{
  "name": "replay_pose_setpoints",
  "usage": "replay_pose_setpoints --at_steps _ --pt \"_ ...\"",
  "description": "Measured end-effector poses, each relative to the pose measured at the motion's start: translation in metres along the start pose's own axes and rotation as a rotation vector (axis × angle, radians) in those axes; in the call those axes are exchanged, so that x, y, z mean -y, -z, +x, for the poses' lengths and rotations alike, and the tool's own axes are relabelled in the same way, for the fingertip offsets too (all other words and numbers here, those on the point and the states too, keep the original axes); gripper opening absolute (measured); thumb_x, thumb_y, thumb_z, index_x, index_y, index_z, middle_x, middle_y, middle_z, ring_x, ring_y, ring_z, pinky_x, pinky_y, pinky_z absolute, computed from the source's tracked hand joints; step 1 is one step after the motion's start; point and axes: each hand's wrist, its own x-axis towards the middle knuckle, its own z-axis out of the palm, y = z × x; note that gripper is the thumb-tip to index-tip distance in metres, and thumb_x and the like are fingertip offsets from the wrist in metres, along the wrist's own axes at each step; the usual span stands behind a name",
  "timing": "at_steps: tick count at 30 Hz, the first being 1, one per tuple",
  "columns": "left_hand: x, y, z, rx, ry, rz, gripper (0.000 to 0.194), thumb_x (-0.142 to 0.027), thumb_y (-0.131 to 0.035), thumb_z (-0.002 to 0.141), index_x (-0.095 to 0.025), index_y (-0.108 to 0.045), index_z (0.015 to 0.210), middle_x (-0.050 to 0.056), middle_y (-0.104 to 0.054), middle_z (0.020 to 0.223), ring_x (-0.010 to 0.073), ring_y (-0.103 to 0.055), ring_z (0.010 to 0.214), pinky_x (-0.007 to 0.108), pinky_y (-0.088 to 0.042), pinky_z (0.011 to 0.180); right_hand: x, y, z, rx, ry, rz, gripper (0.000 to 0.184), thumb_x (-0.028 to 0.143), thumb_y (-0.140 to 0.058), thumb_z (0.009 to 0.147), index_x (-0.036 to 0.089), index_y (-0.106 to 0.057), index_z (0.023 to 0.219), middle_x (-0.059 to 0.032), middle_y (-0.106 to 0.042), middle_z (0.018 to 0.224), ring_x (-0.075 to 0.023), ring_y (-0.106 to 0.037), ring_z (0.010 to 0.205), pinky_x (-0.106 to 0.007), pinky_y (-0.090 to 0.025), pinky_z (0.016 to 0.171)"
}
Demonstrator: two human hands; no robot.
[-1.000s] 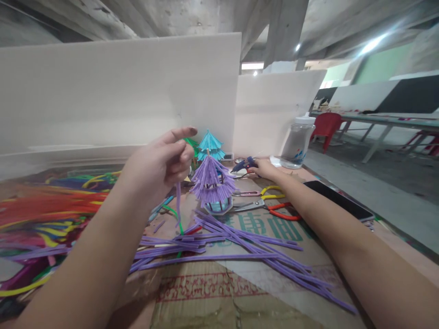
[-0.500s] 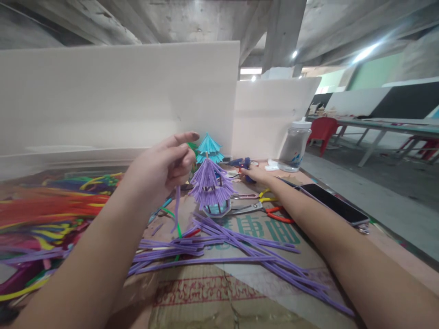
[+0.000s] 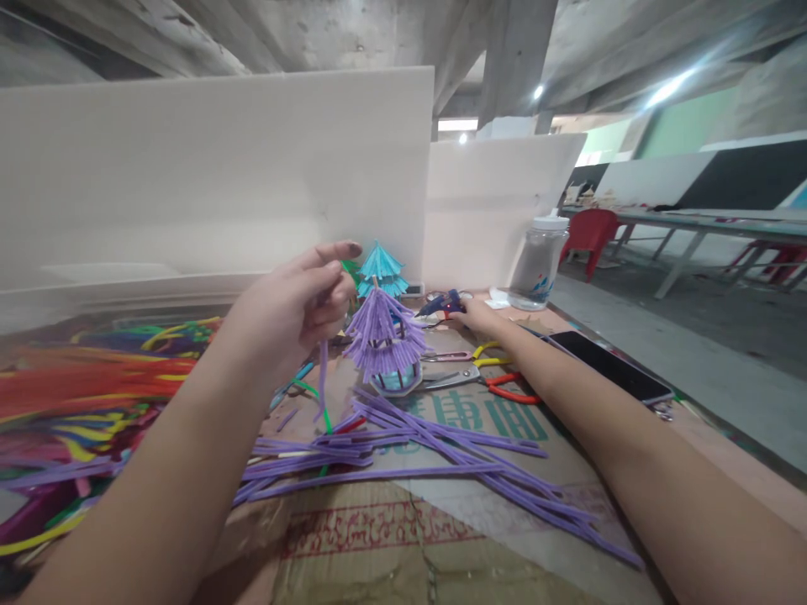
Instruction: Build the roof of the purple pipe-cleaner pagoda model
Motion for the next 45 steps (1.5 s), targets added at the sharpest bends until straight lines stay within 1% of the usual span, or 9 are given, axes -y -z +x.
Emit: replay_pose_setpoints --at_steps 5,10,13,20,25,33,38,42,45 --pt "0.002 0.0 0.0 0.026 -0.008 -0.022 0.018 -0.016 -0.052 0.085 -0.018 -0.056 0.102 -0.006 -0.043 0.057 0.0039 -0.024 0.039 0.016 -0.015 0.036 0.01 0.033 -0.013 0.07 -0.006 -0.157 0.032 0.037 -0.06 0.093 0.017 -0.062 0.117 -0.0093 -0.063 0.119 -0.0208 -0.063 0.102 -0.041 -0.053 0.087" --pt "0.004 -0.004 -0.001 0.025 -0.007 -0.115 0.013 -0.019 -0.049 0.089 -0.018 -0.058 0.099 -0.005 -0.043 0.057 0.0038 -0.026 0.038 0.015 -0.018 0.036 0.036 0.099 -0.055 -0.013 0.028 -0.216 0.037 0.045 -0.061 0.088 0.012 -0.07 0.074 -0.0179 -0.07 0.083 -0.0291 -0.066 0.086 -0.038 -0.048 0.073" --pt "0.001 -0.013 0.0 0.005 -0.02 -0.191 0.01 -0.021 -0.052 0.09 -0.016 -0.06 0.095 -0.005 -0.043 0.056 0.0035 -0.028 0.038 0.015 -0.017 0.035 0.068 0.121 -0.094 -0.069 0.327 0.23 0.037 0.044 -0.048 0.095 0.016 -0.069 0.084 -0.0098 -0.071 0.08 -0.0174 -0.065 0.072 -0.029 -0.048 0.064" --pt "-0.009 -0.043 0.016 -0.092 -0.096 -0.37 0.011 -0.025 -0.054 0.093 -0.017 -0.063 0.093 -0.006 -0.042 0.052 0.0046 -0.034 0.038 0.018 -0.022 0.035 0.136 0.085 -0.151 0.161 0.648 0.94 0.026 0.04 -0.055 0.092 0.018 -0.062 0.105 -0.0034 -0.07 0.091 -0.0067 -0.056 0.051 -0.022 -0.045 0.045" --pt "0.0 -0.049 0.018 -0.113 -0.119 -0.367 0.015 -0.031 -0.058 0.091 -0.018 -0.065 0.09 -0.006 -0.043 0.052 0.0049 -0.034 0.038 0.019 -0.024 0.036 0.144 0.076 -0.159 0.345 0.576 1.13 0.02 0.035 -0.059 0.089 0.017 -0.058 0.079 0.0016 -0.064 0.064 -0.0053 -0.049 0.044 -0.018 -0.037 0.04" --pt "0.023 -0.048 0.017 -0.089 -0.202 -0.182 0.02 -0.033 -0.05 0.093 -0.02 -0.065 0.094 -0.002 -0.054 0.064 0.0069 -0.044 0.046 0.019 -0.035 0.042 0.146 0.061 -0.157 0.45 0.525 1.279 0.023 0.037 -0.063 0.084 0.017 -0.058 0.077 -0.001 -0.069 0.073 -0.0042 -0.046 0.044 -0.019 -0.033 0.04" --pt "0.019 -0.022 0.022 -0.046 -0.403 0.329 0.026 -0.037 -0.053 0.093 -0.02 -0.068 0.105 0.005 -0.069 0.105 0.0154 -0.063 0.096 0.025 -0.05 0.081 0.138 0.075 -0.149 0.231 0.517 1.063 0.025 0.039 -0.053 0.091 0.019 -0.054 0.076 0.0024 -0.061 0.054 -0.0071 -0.045 0.041 -0.021 -0.033 0.042" --pt "0.013 0.009 0.027 -0.105 -0.431 0.793 0.033 -0.037 -0.055 0.09 -0.016 -0.067 0.114 0.008 -0.071 0.11 0.0203 -0.064 0.098 0.032 -0.05 0.088 0.13 0.085 -0.148 -0.16 0.569 0.653 0.035 0.038 -0.047 0.094 0.019 -0.054 0.066 0.0021 -0.056 0.051 -0.0082 -0.045 0.046 -0.023 -0.032 0.049" --pt "0.019 0.024 0.035 -0.135 -0.355 0.909 0.037 -0.038 -0.052 0.091 -0.015 -0.068 0.115 0.01 -0.072 0.111 0.0224 -0.064 0.1 0.034 -0.05 0.088 0.127 0.075 -0.147 -0.447 0.653 0.266 0.038 0.035 -0.045 0.095 0.019 -0.051 0.061 0.0019 -0.051 0.053 -0.0091 -0.041 0.05 -0.026 -0.025 0.053"
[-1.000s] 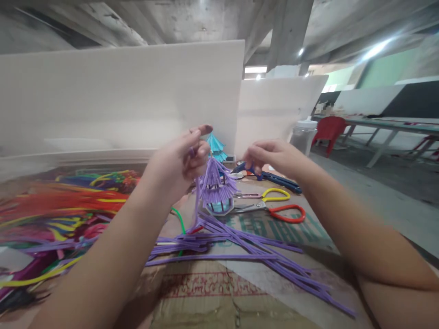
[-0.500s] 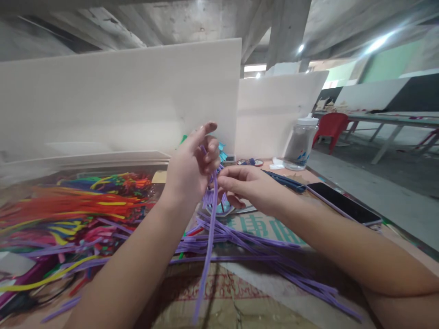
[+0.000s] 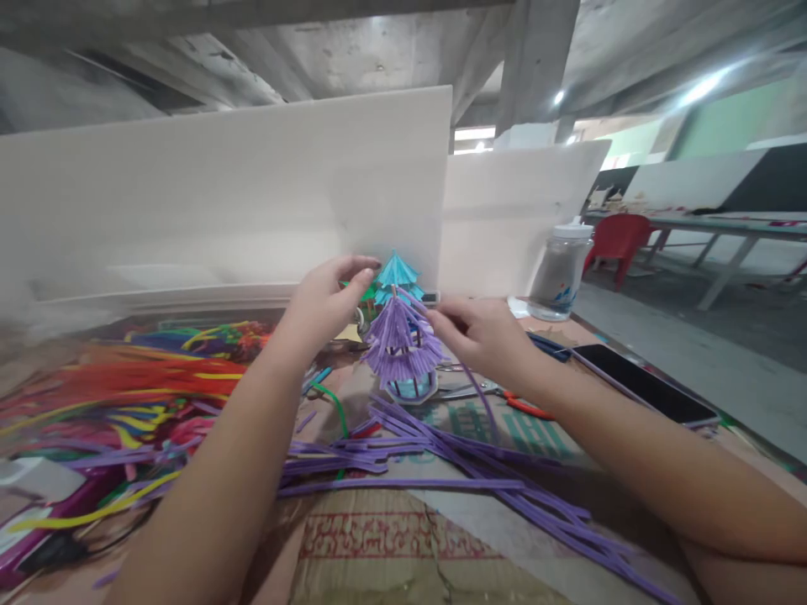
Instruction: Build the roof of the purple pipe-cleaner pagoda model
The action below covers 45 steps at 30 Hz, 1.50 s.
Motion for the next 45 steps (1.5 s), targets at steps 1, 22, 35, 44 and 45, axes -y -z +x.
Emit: replay_pose_setpoints --at_steps 1,22,35,44,45 --pt "0.005 -0.002 0.002 0.049 0.027 -0.006 0.038 -0.039 -0.051 0.091 -0.015 -0.068 0.116 0.01 -0.072 0.113 0.0229 -0.065 0.101 0.034 -0.051 0.088 -0.001 -0.005 -0.002 -0.021 0.053 -0.104 0.036 0.033 -0.045 0.094 0.019 -0.052 0.062 0.0018 -0.05 0.053 -0.0095 -0.04 0.051 -0.027 -0.024 0.054" --pt "0.02 -0.019 0.005 0.267 0.089 -0.155 0.038 -0.043 -0.06 0.084 -0.015 -0.073 0.105 0.009 -0.075 0.102 0.0213 -0.067 0.09 0.03 -0.049 0.078 -0.006 -0.029 -0.004 0.062 0.046 -0.26 0.034 0.033 -0.039 0.094 0.019 -0.056 0.068 -0.0017 -0.056 0.056 -0.0119 -0.043 0.052 -0.028 -0.021 0.055" --pt "0.014 -0.018 0.003 0.241 0.095 -0.099 0.037 -0.048 -0.06 0.084 -0.017 -0.076 0.096 0.006 -0.076 0.096 0.0212 -0.067 0.086 0.029 -0.047 0.074 -0.003 -0.031 -0.002 0.095 0.037 -0.239 0.033 0.034 -0.04 0.094 0.018 -0.058 0.071 -0.0018 -0.055 0.056 -0.012 -0.041 0.052 -0.028 -0.019 0.055" --pt "0.01 -0.023 0.002 0.162 0.039 -0.02 0.034 -0.046 -0.061 0.084 -0.016 -0.075 0.088 0.005 -0.075 0.083 0.0192 -0.064 0.075 0.027 -0.045 0.067 0.0 -0.026 -0.003 0.164 -0.037 -0.163 0.04 0.042 -0.041 0.097 0.018 -0.058 0.071 -0.0014 -0.054 0.059 -0.012 -0.041 0.054 -0.029 -0.02 0.056" --pt "0.01 -0.024 0.002 0.16 0.036 -0.019 0.033 -0.046 -0.061 0.085 -0.016 -0.075 0.087 0.005 -0.075 0.083 0.0189 -0.064 0.075 0.027 -0.045 0.068 0.0 -0.024 -0.004 0.189 -0.059 -0.127 0.04 0.044 -0.043 0.096 0.018 -0.059 0.07 -0.001 -0.055 0.06 -0.0117 -0.042 0.054 -0.028 -0.021 0.055"
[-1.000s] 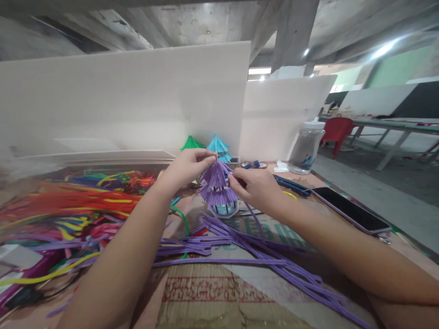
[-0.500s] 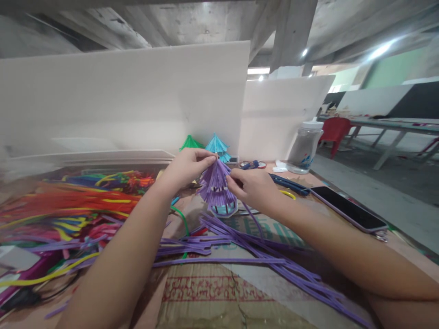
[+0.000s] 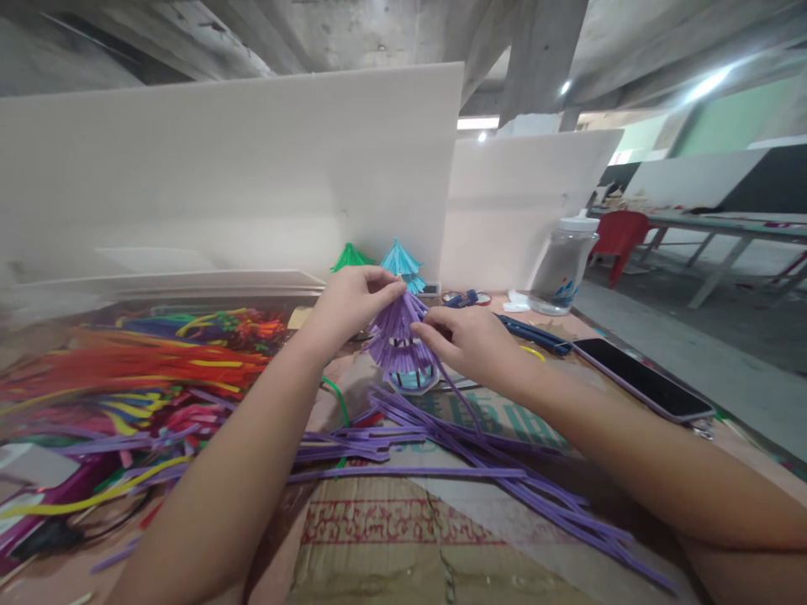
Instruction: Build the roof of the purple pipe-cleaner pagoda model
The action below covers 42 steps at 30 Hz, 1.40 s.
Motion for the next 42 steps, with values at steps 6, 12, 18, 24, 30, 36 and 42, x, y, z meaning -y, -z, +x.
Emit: replay_pose_setpoints --at_steps 6,12,18,24,30,36,42 --pt "0.001 0.0 0.001 -0.007 0.025 -0.016 0.031 -0.044 -0.062 0.085 -0.016 -0.075 0.09 0.006 -0.075 0.084 0.0171 -0.063 0.073 0.027 -0.045 0.069 -0.008 0.001 -0.006 0.278 -0.149 0.364 0.036 0.045 -0.05 0.092 0.018 -0.069 0.078 -0.0001 -0.058 0.059 -0.0124 -0.05 0.055 -0.026 -0.029 0.052" --pt "0.002 -0.001 0.001 -0.019 0.003 0.004 0.031 -0.044 -0.061 0.085 -0.017 -0.075 0.089 0.005 -0.074 0.082 0.0172 -0.063 0.072 0.028 -0.045 0.07 -0.016 -0.019 -0.008 0.471 -0.409 1.113 0.034 0.047 -0.054 0.088 0.016 -0.064 0.076 0.0081 -0.04 0.038 -0.0067 -0.028 0.035 -0.022 -0.018 0.04" --pt "0.002 0.0 0.001 -0.011 -0.007 0.004 0.032 -0.046 -0.062 0.084 -0.017 -0.075 0.089 0.006 -0.075 0.083 0.0178 -0.064 0.073 0.028 -0.045 0.069 -0.01 -0.022 -0.007 0.523 -0.503 1.339 0.033 0.043 -0.058 0.086 0.015 -0.063 0.069 0.0073 -0.041 0.033 -0.0049 -0.023 0.03 -0.02 -0.015 0.036" --pt "-0.001 -0.001 0.0 0.001 -0.011 0.001 0.031 -0.043 -0.062 0.085 -0.016 -0.076 0.091 0.006 -0.075 0.085 0.018 -0.065 0.074 0.028 -0.046 0.069 -0.008 -0.027 -0.007 0.499 -0.541 1.355 0.032 0.041 -0.058 0.085 0.015 -0.063 0.068 0.0072 -0.041 0.032 -0.0051 -0.025 0.03 -0.019 -0.016 0.034" --pt "-0.001 -0.001 0.0 -0.001 -0.014 -0.002 0.03 -0.043 -0.061 0.085 -0.016 -0.075 0.091 0.006 -0.075 0.083 0.0177 -0.064 0.074 0.028 -0.045 0.069 -0.011 -0.032 -0.007 0.489 -0.545 1.365 0.032 0.039 -0.054 0.088 0.015 -0.064 0.069 0.0069 -0.041 0.032 -0.0051 -0.025 0.029 -0.018 -0.018 0.034" --pt "0.003 -0.002 0.001 -0.017 -0.023 -0.005 0.031 -0.044 -0.062 0.084 -0.016 -0.075 0.091 0.006 -0.075 0.084 0.0184 -0.064 0.075 0.029 -0.045 0.07 -0.011 -0.033 -0.007 0.48 -0.543 1.316 0.033 0.043 -0.056 0.087 0.015 -0.064 0.072 0.0072 -0.041 0.031 -0.0053 -0.025 0.028 -0.019 -0.016 0.034" --pt "0.007 -0.003 0.003 -0.021 -0.007 0.006 0.035 -0.046 -0.06 0.085 -0.015 -0.074 0.09 0.005 -0.074 0.083 0.0179 -0.063 0.073 0.028 -0.043 0.065 -0.011 -0.025 -0.006 0.55 -0.537 1.327 0.032 0.036 -0.05 0.092 0.012 -0.067 0.079 0.0064 -0.043 0.031 -0.006 -0.027 0.028 -0.018 -0.018 0.033"
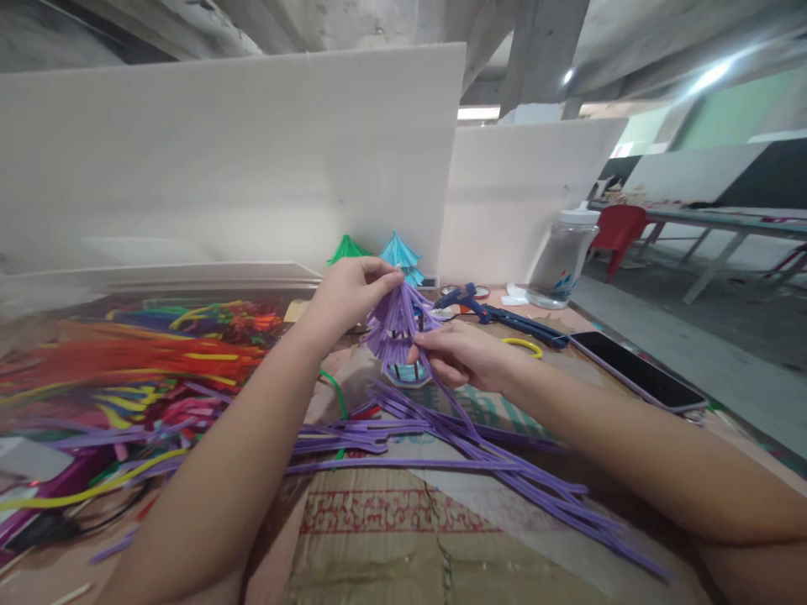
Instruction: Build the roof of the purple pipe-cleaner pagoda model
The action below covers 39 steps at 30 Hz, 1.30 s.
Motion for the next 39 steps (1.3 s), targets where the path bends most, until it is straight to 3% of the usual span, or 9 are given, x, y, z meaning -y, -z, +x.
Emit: replay_pose_setpoints --at_steps 9,15,19,24,28,33,36,39 --pt "-0.003 0.001 0.0 0.002 -0.004 0.033 0.032 -0.043 -0.06 0.085 -0.015 -0.075 0.091 0.006 -0.074 0.082 0.0174 -0.063 0.073 0.028 -0.044 0.067 0.003 -0.015 -0.006 -0.019 0.041 0.113 0.031 0.031 -0.045 0.093 0.015 -0.065 0.076 0.0078 -0.04 0.033 -0.0059 -0.023 0.03 -0.018 -0.019 0.034" --pt "-0.005 0.002 -0.001 0.0 -0.003 0.039 0.032 -0.042 -0.06 0.086 -0.015 -0.075 0.091 0.006 -0.074 0.083 0.0174 -0.063 0.073 0.028 -0.045 0.068 0.005 -0.009 -0.005 -0.138 0.071 -0.105 0.033 0.037 -0.056 0.089 0.014 -0.062 0.067 0.0072 -0.042 0.041 -0.0035 -0.028 0.032 -0.019 -0.015 0.034" --pt "-0.007 0.001 -0.001 0.005 -0.003 0.043 0.032 -0.043 -0.06 0.086 -0.015 -0.075 0.091 0.006 -0.074 0.082 0.0176 -0.062 0.072 0.028 -0.045 0.069 0.004 -0.001 0.0 -0.1 -0.005 -0.225 0.033 0.037 -0.049 0.094 0.015 -0.063 0.072 0.0052 -0.05 0.041 -0.0046 -0.03 0.03 -0.019 -0.017 0.033" --pt "-0.004 0.001 -0.001 0.003 -0.018 0.046 0.034 -0.045 -0.058 0.085 -0.015 -0.073 0.087 0.005 -0.071 0.078 0.0171 -0.06 0.07 0.027 -0.042 0.064 0.004 0.003 0.0 -0.125 0.019 -0.363 0.033 0.037 -0.049 0.095 0.015 -0.065 0.076 0.0051 -0.053 0.041 -0.0048 -0.032 0.029 -0.019 -0.02 0.033" --pt "0.003 0.004 0.001 0.081 -0.044 0.011 0.041 -0.05 -0.05 0.09 -0.015 -0.071 0.084 0.003 -0.067 0.074 0.0165 -0.058 0.069 0.027 -0.039 0.061 0.003 0.003 0.001 -0.127 0.028 -0.399 0.033 0.037 -0.049 0.095 0.015 -0.065 0.076 0.0054 -0.052 0.041 -0.0049 -0.033 0.03 -0.02 -0.02 0.034" --pt "-0.001 0.004 -0.002 0.102 -0.035 0.027 0.038 -0.05 -0.065 0.081 -0.017 -0.067 0.098 0.005 -0.07 0.092 0.0184 -0.062 0.081 0.029 -0.045 0.071 0.006 0.002 -0.001 -0.146 0.037 -0.449 0.033 0.038 -0.049 0.095 0.016 -0.066 0.078 0.0059 -0.051 0.043 -0.0056 -0.033 0.032 -0.021 -0.022 0.037" --pt "-0.007 0.001 -0.004 0.097 -0.037 0.084 0.034 -0.044 -0.067 0.079 -0.016 -0.064 0.099 0.004 -0.067 0.092 0.0171 -0.059 0.078 0.029 -0.044 0.07 0.013 0.004 -0.006 -0.184 0.043 -0.628 0.037 0.042 -0.048 0.095 0.016 -0.065 0.075 0.0036 -0.055 0.046 -0.0073 -0.041 0.037 -0.022 -0.029 0.041" --pt "-0.009 0.0 -0.005 0.107 -0.039 0.092 0.028 -0.039 -0.066 0.08 -0.017 -0.062 0.097 0.003 -0.066 0.091 0.0162 -0.058 0.077 0.028 -0.044 0.068 0.025 0.009 -0.013 -0.267 0.179 -0.845 0.042 0.045 -0.045 0.096 0.017 -0.067 0.073 0.0013 -0.058 0.05 -0.009 -0.048 0.044 -0.023 -0.034 0.049"
